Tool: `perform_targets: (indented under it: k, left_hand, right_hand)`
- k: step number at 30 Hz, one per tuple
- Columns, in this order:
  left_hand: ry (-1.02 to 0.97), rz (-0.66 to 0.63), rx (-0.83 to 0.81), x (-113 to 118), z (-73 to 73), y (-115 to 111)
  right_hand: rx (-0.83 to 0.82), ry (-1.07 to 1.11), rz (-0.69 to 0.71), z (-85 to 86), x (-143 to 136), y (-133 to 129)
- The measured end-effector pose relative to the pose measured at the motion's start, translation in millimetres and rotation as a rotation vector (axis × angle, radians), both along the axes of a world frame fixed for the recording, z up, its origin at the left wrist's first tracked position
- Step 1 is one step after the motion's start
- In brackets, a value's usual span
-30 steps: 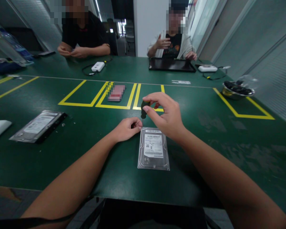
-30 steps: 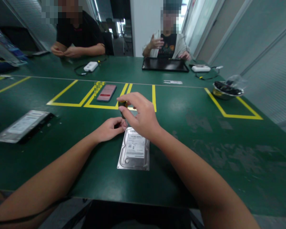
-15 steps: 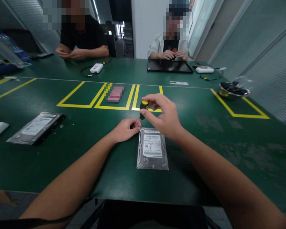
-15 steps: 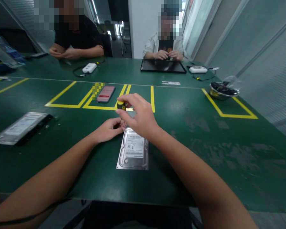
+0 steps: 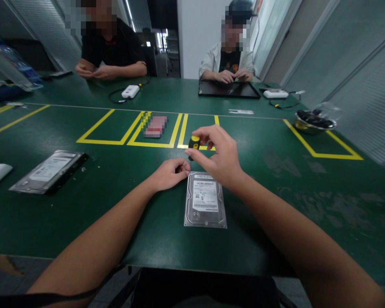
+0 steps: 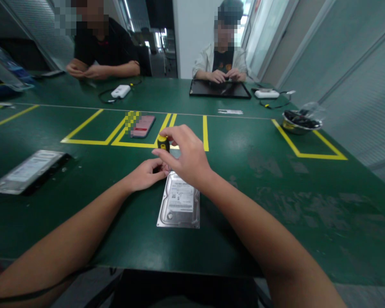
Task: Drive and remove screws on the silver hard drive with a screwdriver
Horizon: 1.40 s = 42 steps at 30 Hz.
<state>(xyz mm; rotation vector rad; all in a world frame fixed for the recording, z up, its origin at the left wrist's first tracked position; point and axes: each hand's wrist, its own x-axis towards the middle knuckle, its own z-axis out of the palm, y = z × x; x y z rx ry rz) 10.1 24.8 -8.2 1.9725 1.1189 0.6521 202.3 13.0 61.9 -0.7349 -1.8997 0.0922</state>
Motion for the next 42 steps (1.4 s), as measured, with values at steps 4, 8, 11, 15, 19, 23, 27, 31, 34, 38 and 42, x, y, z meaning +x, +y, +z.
perform_targets:
  k: [4, 8, 11, 15, 19, 23, 27, 31, 34, 38, 42]
  left_hand:
    - [-0.023, -0.003, -0.007, 0, -2.9, 1]
    - [-0.05, -0.009, -0.026, -2, -7.0, 3]
    - [-0.064, -0.027, -0.064, -3, -6.6, 4]
    - [-0.094, -0.068, -0.159, -5, -2.9, 5]
    - [-0.062, -0.081, -0.164, -8, -1.6, 4]
    - [-0.015, -0.075, -0.144, -8, -0.9, 4]
    - [0.037, -0.078, -0.119, -7, 3.0, 2]
    - [0.087, -0.069, -0.093, -5, 7.8, 0]
    - [0.126, -0.08, -0.062, -4, 10.8, -1]
    - [0.16, -0.084, -0.044, -2, 13.1, -2]
    - [0.198, -0.075, -0.023, -1, 13.1, -2]
  right_hand:
    - [-0.032, -0.007, 0.001, -2.1, 0, -1]
    - [-0.101, -0.009, -0.005, -5.4, -1, -1]
    - [-0.104, -0.013, -0.032, -1.5, 0, -1]
    - [-0.031, 0.039, -0.117, 18.7, 9, -9]
    - [0.006, 0.074, -0.189, 45.9, 23, -26]
    - [-0.021, 0.115, -0.202, 68.4, 36, -46]
    - [-0.064, 0.044, -0.269, 82.2, 53, -59]
    - [-0.04, -0.257, -0.414, 78.2, 75, -63]
    - [-0.015, -0.519, -0.481, 57.7, 94, -67]
    - [-0.015, -0.777, -0.483, 16.8, 114, -76]
    - [0.018, -1.007, -0.529, -17.2, 123, -79]
